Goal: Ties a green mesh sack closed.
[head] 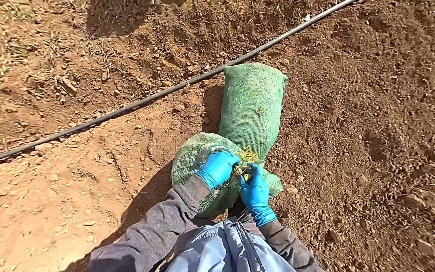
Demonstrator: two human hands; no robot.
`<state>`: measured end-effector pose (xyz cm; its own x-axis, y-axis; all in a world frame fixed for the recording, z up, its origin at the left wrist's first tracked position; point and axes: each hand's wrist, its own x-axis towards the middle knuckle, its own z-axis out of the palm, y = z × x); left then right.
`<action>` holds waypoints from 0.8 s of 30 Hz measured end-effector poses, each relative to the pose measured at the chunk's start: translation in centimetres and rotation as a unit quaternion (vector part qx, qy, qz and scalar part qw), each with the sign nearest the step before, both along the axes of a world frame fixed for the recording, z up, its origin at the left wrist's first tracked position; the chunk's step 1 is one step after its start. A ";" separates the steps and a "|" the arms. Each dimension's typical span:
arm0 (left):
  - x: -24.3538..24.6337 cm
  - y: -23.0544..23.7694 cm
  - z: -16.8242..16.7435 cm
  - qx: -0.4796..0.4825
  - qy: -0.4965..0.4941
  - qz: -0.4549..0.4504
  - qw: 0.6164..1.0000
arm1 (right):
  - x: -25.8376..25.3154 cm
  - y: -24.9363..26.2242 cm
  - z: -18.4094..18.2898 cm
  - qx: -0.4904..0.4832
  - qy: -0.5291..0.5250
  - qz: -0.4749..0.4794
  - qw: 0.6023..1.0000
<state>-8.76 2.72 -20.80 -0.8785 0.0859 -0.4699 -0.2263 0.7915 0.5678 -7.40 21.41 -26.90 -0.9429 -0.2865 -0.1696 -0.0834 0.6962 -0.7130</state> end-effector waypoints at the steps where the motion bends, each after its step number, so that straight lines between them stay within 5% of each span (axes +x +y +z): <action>1: -0.2 0.2 -0.9 -0.011 -0.022 -0.033 0.999 | -0.1 0.0 0.0 -0.021 -0.032 -0.016 0.999; 4: 0.0 0.4 -3.4 0.038 -0.022 -0.008 0.999 | -0.9 0.2 0.5 -0.084 -0.154 -0.104 0.979; 9: 0.9 0.3 -4.6 0.175 0.019 0.186 0.967 | -2.7 1.3 -0.8 -0.184 -0.271 -0.144 0.934; 14: 0.7 0.3 -3.7 0.190 -0.016 0.159 0.969 | -3.5 1.7 -1.9 -0.241 -0.323 -0.117 0.908; 19: 1.0 -0.5 -2.4 0.216 0.045 0.122 0.968 | -3.1 0.9 -1.1 -0.131 -0.266 -0.107 0.949; 24: 1.7 -1.1 -3.2 0.283 0.082 0.248 0.923 | -3.4 0.1 -1.1 -0.006 -0.212 -0.042 0.976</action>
<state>-7.11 1.63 -23.99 -0.9314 -0.1543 -0.3297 -0.3546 0.1799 0.9175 -10.76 21.54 -27.98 -0.8090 -0.2155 -0.5469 0.2781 0.6794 -0.6790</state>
